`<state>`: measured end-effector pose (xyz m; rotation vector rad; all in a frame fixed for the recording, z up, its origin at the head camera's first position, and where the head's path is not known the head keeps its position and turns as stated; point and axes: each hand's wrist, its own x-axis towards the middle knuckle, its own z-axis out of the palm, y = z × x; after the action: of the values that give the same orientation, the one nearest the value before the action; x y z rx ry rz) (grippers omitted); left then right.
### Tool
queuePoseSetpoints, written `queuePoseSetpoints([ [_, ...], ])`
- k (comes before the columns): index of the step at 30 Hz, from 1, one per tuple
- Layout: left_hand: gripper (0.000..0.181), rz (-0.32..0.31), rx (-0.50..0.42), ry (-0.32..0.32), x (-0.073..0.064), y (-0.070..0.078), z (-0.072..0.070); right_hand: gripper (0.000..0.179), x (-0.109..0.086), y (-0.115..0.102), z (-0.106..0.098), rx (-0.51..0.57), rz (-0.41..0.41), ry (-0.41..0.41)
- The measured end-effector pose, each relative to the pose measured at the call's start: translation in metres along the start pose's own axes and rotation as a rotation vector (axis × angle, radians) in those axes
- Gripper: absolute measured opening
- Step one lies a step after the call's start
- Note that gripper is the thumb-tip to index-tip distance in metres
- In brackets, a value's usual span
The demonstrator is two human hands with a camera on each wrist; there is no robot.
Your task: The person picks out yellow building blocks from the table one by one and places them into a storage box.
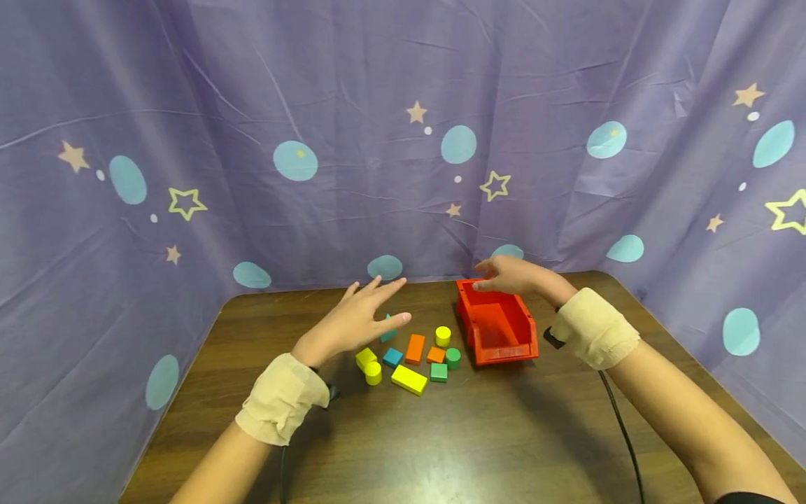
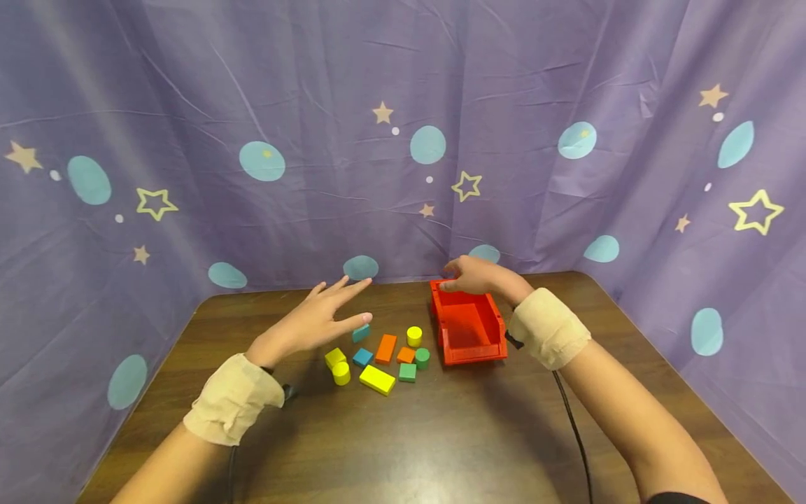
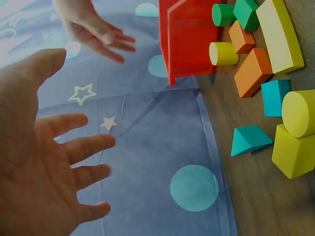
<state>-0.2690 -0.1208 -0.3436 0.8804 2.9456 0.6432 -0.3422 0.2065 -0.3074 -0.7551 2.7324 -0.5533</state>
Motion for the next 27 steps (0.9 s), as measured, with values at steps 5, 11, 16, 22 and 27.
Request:
queuePoseSetpoints([
  [5, 0.066, 0.087, 0.004, 0.123, -0.004, -0.001, -0.001, 0.044, -0.007, 0.027, -0.008, -0.017, 0.045, 0.02],
  [11, 0.049, 0.242, 0.034, 0.241, -0.005, -0.003, 0.003, 0.037, -0.014, 0.056, -0.008, 0.049, 0.099, 0.033],
  [16, 0.044, 0.317, 0.072, 0.275, -0.003, -0.003, 0.006, 0.039, -0.015, 0.076, -0.005, 0.154, 0.143, 0.004],
  [22, 0.042, 0.323, 0.113, 0.276, 0.001, -0.003, 0.011, 0.039, -0.014, 0.089, 0.001, 0.205, 0.171, 0.0],
  [27, 0.041, 0.317, 0.154, 0.256, 0.005, -0.003, 0.019, 0.037, -0.014, 0.093, 0.004, 0.226, 0.192, 0.011],
])
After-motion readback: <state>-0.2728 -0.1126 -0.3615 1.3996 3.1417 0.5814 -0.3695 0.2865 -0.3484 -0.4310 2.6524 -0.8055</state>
